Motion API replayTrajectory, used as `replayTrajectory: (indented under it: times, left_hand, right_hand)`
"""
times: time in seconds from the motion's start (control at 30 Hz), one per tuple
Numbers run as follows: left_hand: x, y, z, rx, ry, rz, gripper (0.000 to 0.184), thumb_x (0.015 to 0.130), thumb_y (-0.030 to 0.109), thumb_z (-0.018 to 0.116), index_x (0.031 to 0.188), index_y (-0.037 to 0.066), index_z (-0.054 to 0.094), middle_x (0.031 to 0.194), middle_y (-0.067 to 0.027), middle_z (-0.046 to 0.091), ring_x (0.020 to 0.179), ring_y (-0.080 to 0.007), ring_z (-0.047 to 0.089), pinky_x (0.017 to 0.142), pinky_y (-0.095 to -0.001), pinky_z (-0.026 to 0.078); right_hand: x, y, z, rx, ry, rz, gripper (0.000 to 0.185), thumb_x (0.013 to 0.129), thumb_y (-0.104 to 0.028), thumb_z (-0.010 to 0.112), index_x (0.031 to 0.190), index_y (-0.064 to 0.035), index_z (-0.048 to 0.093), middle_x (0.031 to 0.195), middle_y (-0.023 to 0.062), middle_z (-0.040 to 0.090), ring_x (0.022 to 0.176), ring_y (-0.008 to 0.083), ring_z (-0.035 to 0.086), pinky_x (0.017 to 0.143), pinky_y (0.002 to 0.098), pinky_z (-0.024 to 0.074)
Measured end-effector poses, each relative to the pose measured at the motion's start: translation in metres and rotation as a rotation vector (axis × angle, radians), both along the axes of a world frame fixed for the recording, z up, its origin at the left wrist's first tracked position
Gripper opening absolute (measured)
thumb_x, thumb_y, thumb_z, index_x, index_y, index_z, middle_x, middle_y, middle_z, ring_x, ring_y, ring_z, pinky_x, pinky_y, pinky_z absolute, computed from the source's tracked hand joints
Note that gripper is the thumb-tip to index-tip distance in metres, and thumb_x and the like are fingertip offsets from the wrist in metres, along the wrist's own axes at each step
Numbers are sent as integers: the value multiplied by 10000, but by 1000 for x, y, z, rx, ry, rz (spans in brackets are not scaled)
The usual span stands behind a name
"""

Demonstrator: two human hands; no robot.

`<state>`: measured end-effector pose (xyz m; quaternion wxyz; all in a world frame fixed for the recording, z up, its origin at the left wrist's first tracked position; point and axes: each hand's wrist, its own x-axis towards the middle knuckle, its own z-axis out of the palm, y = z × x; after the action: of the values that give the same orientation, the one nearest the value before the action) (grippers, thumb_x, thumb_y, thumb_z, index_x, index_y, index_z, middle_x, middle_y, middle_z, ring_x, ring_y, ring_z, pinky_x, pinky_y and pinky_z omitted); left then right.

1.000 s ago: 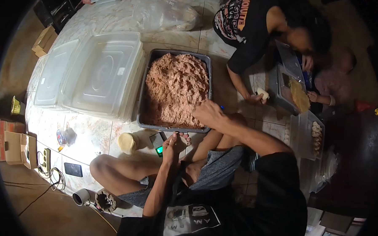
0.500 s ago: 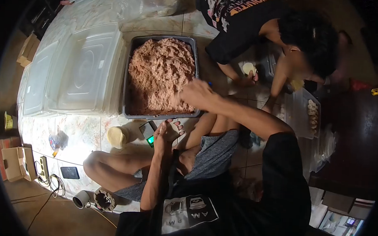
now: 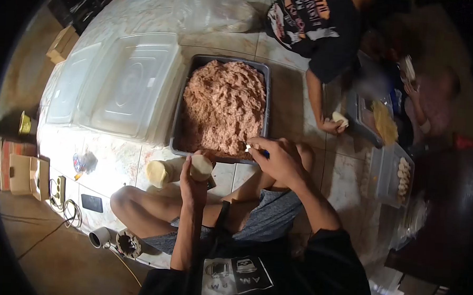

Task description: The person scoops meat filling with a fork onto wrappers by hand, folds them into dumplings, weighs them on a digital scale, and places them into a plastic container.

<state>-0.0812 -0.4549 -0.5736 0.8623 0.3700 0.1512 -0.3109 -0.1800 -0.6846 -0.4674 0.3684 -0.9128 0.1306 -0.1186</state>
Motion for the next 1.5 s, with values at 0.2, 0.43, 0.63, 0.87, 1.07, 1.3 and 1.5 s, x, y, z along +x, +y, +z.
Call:
replayTrajectory:
  times: [0.2, 0.43, 0.63, 0.87, 1.07, 1.3, 1.5]
  left_hand:
    - [-2, -40, 38, -222, -143, -193, 574, 1103, 473, 577, 1387, -27, 590, 1299, -176, 716, 1228, -266, 679, 1112, -417, 512]
    - [-3, -44, 15, -46, -178, -124, 223, 991, 34, 753, 1202, 35, 681, 1124, -117, 777, 1010, -234, 754, 894, -362, 596]
    - [19, -28, -1, -135, -121, 145, 187, 966, 110, 823, 1081, 37, 695, 988, -77, 756, 916, -180, 731, 846, -316, 573]
    - [24, -16, 35, -394, 177, 14, 770, 1015, 714, 527, 1090, -33, 699, 1030, -193, 754, 1008, -355, 727, 995, -479, 575]
    - [27, -3, -1, -514, 96, 62, 895, 1005, 738, 405, 1139, -101, 686, 1048, -276, 744, 1033, -416, 718, 1043, -518, 549]
    - [33, -13, 9, -457, 103, 23, 871, 1025, 704, 379, 1148, -100, 689, 1120, -291, 714, 1104, -431, 685, 1042, -528, 539]
    - [26, -14, 9, -513, 143, 29, 859, 1022, 693, 373, 1154, -97, 680, 1079, -272, 722, 1049, -420, 687, 986, -511, 553]
  right_hand:
    - [-9, 32, 30, 0, -85, -13, 146, 949, -168, 769, 1073, -92, 789, 860, 166, 767, 732, 324, 766, 642, 421, 585]
    - [-2, 50, -2, -33, -116, 22, 75, 940, -114, 760, 983, -63, 725, 836, 169, 748, 755, 384, 744, 635, 450, 568]
    - [-5, 44, 26, -298, 132, -104, 50, 999, -134, 681, 1003, -86, 668, 877, 172, 732, 795, 421, 726, 659, 514, 552]
    - [13, 85, 16, -94, -26, -26, 77, 969, -109, 743, 957, -48, 696, 806, 155, 723, 737, 336, 746, 606, 438, 537]
    - [10, 77, 1, -189, 66, 78, 86, 975, -108, 733, 974, -31, 695, 872, 189, 741, 785, 387, 749, 635, 454, 551]
    - [22, 93, -12, 18, 14, 72, 65, 992, -131, 699, 987, -70, 676, 874, 164, 739, 796, 399, 742, 641, 476, 563]
    - [23, 101, -8, -98, -64, 54, 77, 979, -99, 725, 955, -48, 673, 824, 182, 731, 752, 370, 747, 627, 436, 551]
